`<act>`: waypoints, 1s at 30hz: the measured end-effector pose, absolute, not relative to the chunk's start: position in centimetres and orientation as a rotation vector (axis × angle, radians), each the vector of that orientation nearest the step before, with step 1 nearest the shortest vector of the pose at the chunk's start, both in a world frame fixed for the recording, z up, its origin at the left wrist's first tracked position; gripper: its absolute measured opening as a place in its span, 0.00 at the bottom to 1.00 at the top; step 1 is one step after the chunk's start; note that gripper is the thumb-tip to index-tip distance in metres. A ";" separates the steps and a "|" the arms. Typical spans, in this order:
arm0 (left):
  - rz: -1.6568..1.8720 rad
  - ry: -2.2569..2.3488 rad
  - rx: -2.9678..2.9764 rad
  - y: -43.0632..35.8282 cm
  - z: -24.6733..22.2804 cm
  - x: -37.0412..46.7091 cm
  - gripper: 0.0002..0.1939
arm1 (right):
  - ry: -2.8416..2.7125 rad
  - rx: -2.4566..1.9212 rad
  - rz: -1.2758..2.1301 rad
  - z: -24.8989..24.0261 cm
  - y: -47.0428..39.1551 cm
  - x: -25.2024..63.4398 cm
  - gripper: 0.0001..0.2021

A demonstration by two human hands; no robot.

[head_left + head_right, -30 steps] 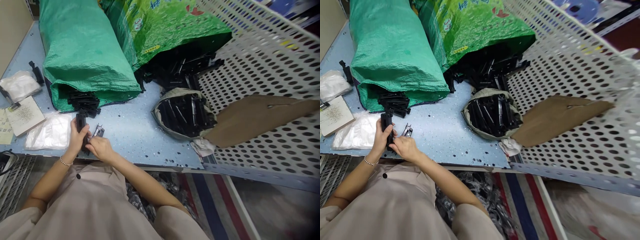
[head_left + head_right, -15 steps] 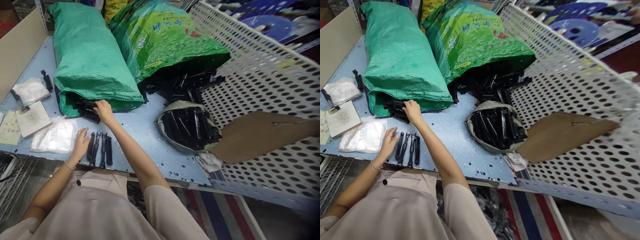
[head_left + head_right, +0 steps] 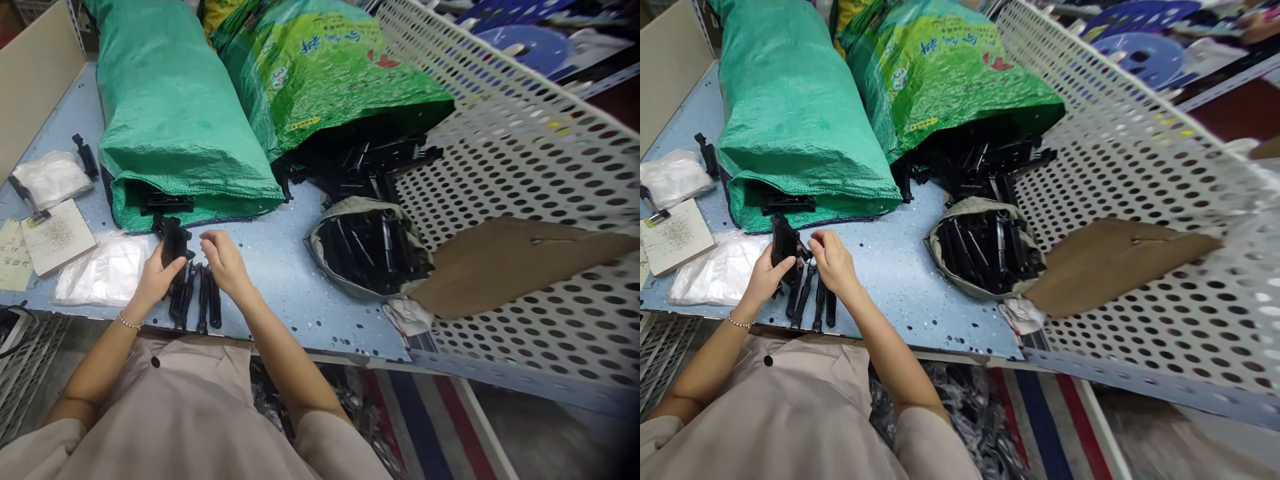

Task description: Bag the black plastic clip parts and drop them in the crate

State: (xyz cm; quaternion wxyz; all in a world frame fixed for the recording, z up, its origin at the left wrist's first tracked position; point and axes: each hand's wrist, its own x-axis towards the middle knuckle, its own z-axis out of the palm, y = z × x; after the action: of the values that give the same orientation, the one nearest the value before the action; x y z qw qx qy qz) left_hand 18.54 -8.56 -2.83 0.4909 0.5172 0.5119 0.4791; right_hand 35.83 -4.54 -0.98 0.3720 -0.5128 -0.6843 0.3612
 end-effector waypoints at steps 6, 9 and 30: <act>1.099 1.371 1.574 -9.7 -1.7 19.0 0.36 | -1.678 -1.180 1.158 -0.8 -3.7 34.2 0.24; 1.080 1.401 1.629 -9.6 -2.0 18.6 0.38 | -1.485 -1.091 1.581 -1.6 -4.0 33.7 0.26; 0.849 1.434 1.624 -11.7 1.3 17.3 0.42 | -2.450 -1.125 0.331 3.8 -1.4 38.4 0.27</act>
State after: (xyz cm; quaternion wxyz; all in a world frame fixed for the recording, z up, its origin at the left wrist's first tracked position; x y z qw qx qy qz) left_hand 17.29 -11.66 1.26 0.3961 0.6409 0.5657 0.3351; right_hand 38.37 -1.43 3.77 0.2111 -0.4049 -0.8816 0.1192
